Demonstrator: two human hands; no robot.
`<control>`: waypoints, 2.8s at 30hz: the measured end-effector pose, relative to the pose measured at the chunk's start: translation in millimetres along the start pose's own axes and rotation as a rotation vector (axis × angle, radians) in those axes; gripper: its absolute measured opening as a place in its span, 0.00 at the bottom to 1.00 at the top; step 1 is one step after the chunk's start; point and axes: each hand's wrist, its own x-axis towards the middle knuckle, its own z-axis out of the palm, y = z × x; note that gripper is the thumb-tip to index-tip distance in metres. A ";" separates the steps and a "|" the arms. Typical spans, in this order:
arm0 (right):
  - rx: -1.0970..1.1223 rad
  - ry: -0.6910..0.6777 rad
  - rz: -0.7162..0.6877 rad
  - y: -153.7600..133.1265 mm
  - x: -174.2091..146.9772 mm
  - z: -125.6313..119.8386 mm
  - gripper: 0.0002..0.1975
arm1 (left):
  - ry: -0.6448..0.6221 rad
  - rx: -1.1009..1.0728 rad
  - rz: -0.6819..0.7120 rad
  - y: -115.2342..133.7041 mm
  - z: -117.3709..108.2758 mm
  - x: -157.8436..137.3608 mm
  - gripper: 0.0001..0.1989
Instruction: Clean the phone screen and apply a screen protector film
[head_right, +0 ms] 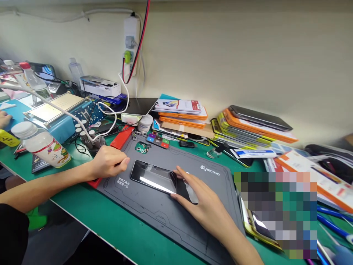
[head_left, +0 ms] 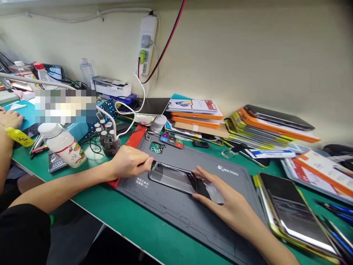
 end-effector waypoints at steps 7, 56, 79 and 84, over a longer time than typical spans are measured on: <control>0.000 -0.011 0.033 -1.0 -0.8 0.9 0.38 | 0.019 0.005 0.001 1.8 -2.3 3.1 0.23; 0.026 -0.064 0.115 8.5 -5.1 7.4 0.36 | 0.027 0.005 0.037 3.2 2.9 0.5 0.26; 0.004 -0.047 0.066 19.3 -9.5 11.7 0.37 | 0.061 0.034 0.068 6.3 5.5 -3.3 0.24; 0.006 -0.084 0.088 17.9 -7.9 9.1 0.37 | 0.080 0.019 0.077 6.1 3.2 -1.9 0.23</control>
